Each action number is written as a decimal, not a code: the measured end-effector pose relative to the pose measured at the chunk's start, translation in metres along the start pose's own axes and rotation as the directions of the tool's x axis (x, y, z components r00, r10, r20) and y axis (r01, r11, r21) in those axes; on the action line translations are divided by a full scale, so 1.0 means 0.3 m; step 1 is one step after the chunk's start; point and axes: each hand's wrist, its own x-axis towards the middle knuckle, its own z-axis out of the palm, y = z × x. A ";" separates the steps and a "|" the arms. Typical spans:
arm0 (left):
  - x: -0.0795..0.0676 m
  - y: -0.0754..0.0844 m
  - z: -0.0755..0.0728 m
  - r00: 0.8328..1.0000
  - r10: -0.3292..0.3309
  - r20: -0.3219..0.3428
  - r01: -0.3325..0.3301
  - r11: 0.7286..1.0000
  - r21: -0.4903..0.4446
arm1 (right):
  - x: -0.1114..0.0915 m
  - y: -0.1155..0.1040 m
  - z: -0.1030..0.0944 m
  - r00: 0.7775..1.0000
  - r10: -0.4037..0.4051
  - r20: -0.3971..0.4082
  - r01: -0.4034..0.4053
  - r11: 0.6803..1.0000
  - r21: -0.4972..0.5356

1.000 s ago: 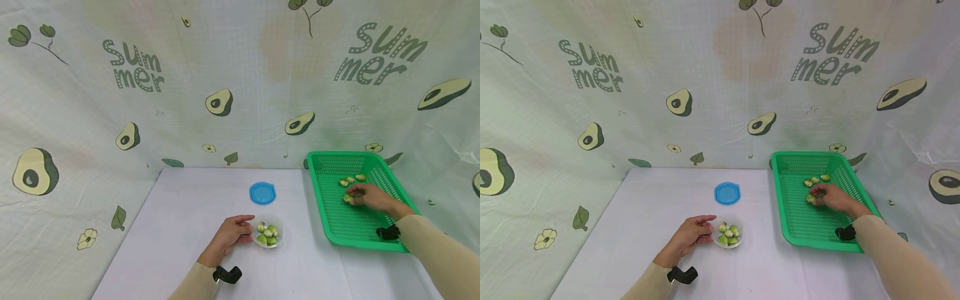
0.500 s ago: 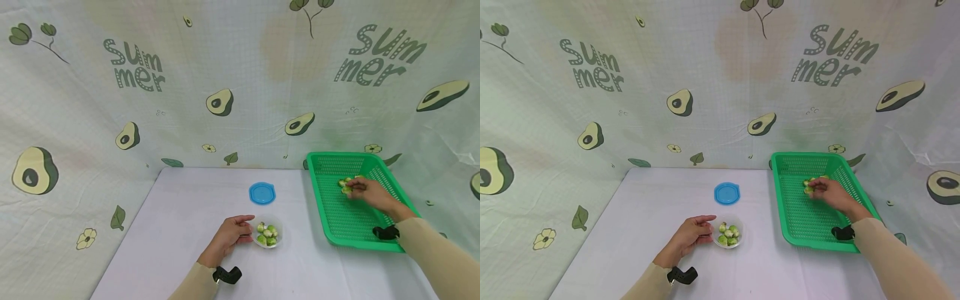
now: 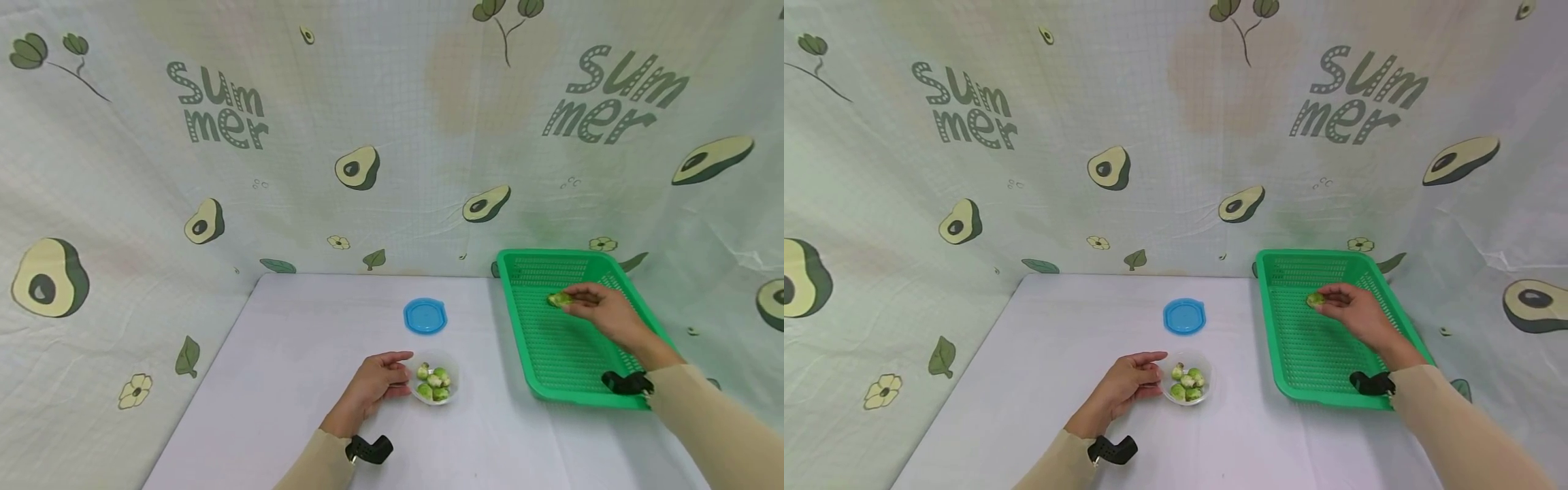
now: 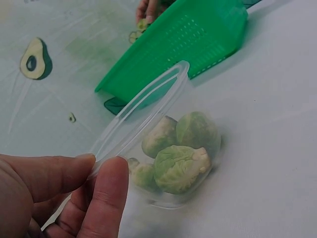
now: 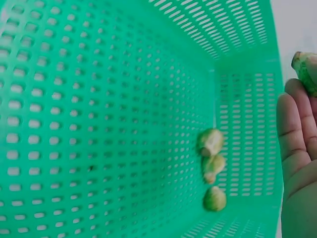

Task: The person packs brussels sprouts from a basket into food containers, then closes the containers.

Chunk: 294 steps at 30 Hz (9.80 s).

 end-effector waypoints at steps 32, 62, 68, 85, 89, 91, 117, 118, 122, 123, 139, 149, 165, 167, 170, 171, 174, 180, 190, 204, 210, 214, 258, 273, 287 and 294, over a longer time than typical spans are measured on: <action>-0.001 -0.009 -0.008 0.999 0.026 0.031 -0.025 1.000 -0.015 | -0.088 -0.222 0.095 0.984 -0.145 -0.103 0.156 0.983 0.102; -0.010 0.003 -0.003 1.000 0.012 0.022 -0.012 1.000 -0.010 | -0.154 -0.391 0.373 0.977 -0.203 -0.064 0.213 0.919 0.332; -0.008 0.001 -0.005 1.000 0.014 0.024 -0.014 1.000 -0.018 | -0.157 -0.390 0.461 0.971 -0.235 -0.037 0.233 0.906 0.353; 0.000 -0.003 -0.009 1.000 -0.005 0.017 0.005 1.000 -0.009 | -0.131 -0.347 0.702 0.969 -0.247 -0.009 0.239 0.928 0.285; 0.000 -0.003 -0.010 1.000 -0.004 0.020 0.004 1.000 -0.006 | -0.128 -0.342 0.735 0.968 -0.250 -0.018 0.247 0.935 0.253; -0.001 -0.001 -0.010 1.000 -0.004 0.022 0.004 1.000 -0.005 | -0.126 -0.339 0.746 0.966 -0.259 -0.017 0.255 0.938 0.233; -0.001 0.001 -0.007 0.999 0.009 0.032 -0.009 1.000 -0.020 | -0.142 -0.313 0.820 0.972 -0.236 -0.011 0.234 0.957 0.170; -0.001 0.001 -0.007 0.999 0.009 0.032 -0.008 1.000 -0.019 | -0.142 -0.312 0.821 0.970 -0.243 -0.014 0.242 0.956 0.165; 0.000 -0.001 -0.006 0.999 0.010 0.032 -0.010 1.000 -0.017 | -0.141 -0.308 0.826 0.962 -0.272 -0.026 0.273 0.951 0.146; -0.001 0.000 -0.006 0.999 0.011 0.033 -0.010 1.000 -0.017 | -0.141 -0.307 0.828 0.961 -0.276 -0.027 0.277 0.950 0.145; -0.006 0.003 -0.005 0.999 0.015 0.032 -0.014 1.000 -0.012 | -0.143 -0.316 0.841 0.940 -0.340 -0.006 0.340 0.938 0.071; -0.007 0.001 -0.005 1.000 0.007 0.028 -0.007 1.000 -0.013 | -0.132 -0.320 0.823 0.988 -0.154 0.029 0.144 0.967 0.210; -0.011 0.001 -0.004 1.000 -0.001 0.026 0.001 1.000 -0.010 | -0.134 -0.332 0.792 0.989 -0.147 0.013 0.138 0.951 0.275; -0.013 0.001 -0.004 1.000 -0.004 0.026 0.004 1.000 -0.011 | -0.140 -0.340 0.786 0.989 -0.149 -0.007 0.146 0.957 0.251; -0.012 0.000 -0.005 1.000 -0.005 0.025 0.005 1.000 -0.010 | -0.148 -0.353 0.776 0.987 -0.152 -0.043 0.158 0.962 0.223; -0.012 0.001 -0.005 1.000 -0.005 0.024 0.005 1.000 -0.011 | -0.151 -0.357 0.771 0.986 -0.156 -0.055 0.164 0.962 0.218; -0.010 0.001 -0.006 1.000 -0.002 0.027 0.002 1.000 -0.010 | -0.161 -0.373 0.755 0.980 -0.175 -0.096 0.192 0.958 0.212; -0.009 0.004 -0.005 0.999 0.004 0.034 -0.003 1.000 -0.011 | -0.176 -0.401 0.718 0.942 -0.284 -0.176 0.316 0.929 0.193; -0.005 0.000 -0.006 1.000 0.003 0.026 -0.003 1.000 -0.001 | -0.191 -0.433 0.668 0.919 -0.347 -0.188 0.378 0.910 0.170; -0.016 0.006 -0.007 0.999 0.011 0.030 -0.011 1.000 -0.006 | -0.189 -0.461 0.572 0.861 -0.429 -0.273 0.490 0.844 0.217; -0.015 0.002 -0.009 1.000 0.012 0.028 -0.012 1.000 -0.005 | -0.194 -0.477 0.503 0.847 -0.450 -0.283 0.516 0.825 0.232; -0.015 0.001 -0.009 1.000 0.012 0.025 -0.012 1.000 -0.007 | -0.180 -0.490 0.431 0.824 -0.459 -0.331 0.544 0.805 0.238; -0.016 -0.006 -0.009 1.000 0.017 0.025 -0.016 1.000 -0.021 | 0.148 -0.017 -0.012 0.996 0.070 -0.046 -0.070 0.997 0.014; -0.009 -0.007 -0.014 0.999 0.021 0.025 -0.020 0.999 -0.036 | 0.191 0.066 -0.006 0.995 0.074 0.073 -0.070 0.996 -0.052; -0.004 -0.009 -0.013 1.000 0.008 0.017 -0.007 1.000 -0.024 | 0.204 0.132 0.019 0.985 0.102 0.140 -0.096 0.994 -0.050; -0.006 -0.006 -0.013 1.000 0.005 0.011 -0.005 1.000 -0.024 | 0.202 0.143 0.035 0.980 0.074 0.184 -0.064 0.996 -0.057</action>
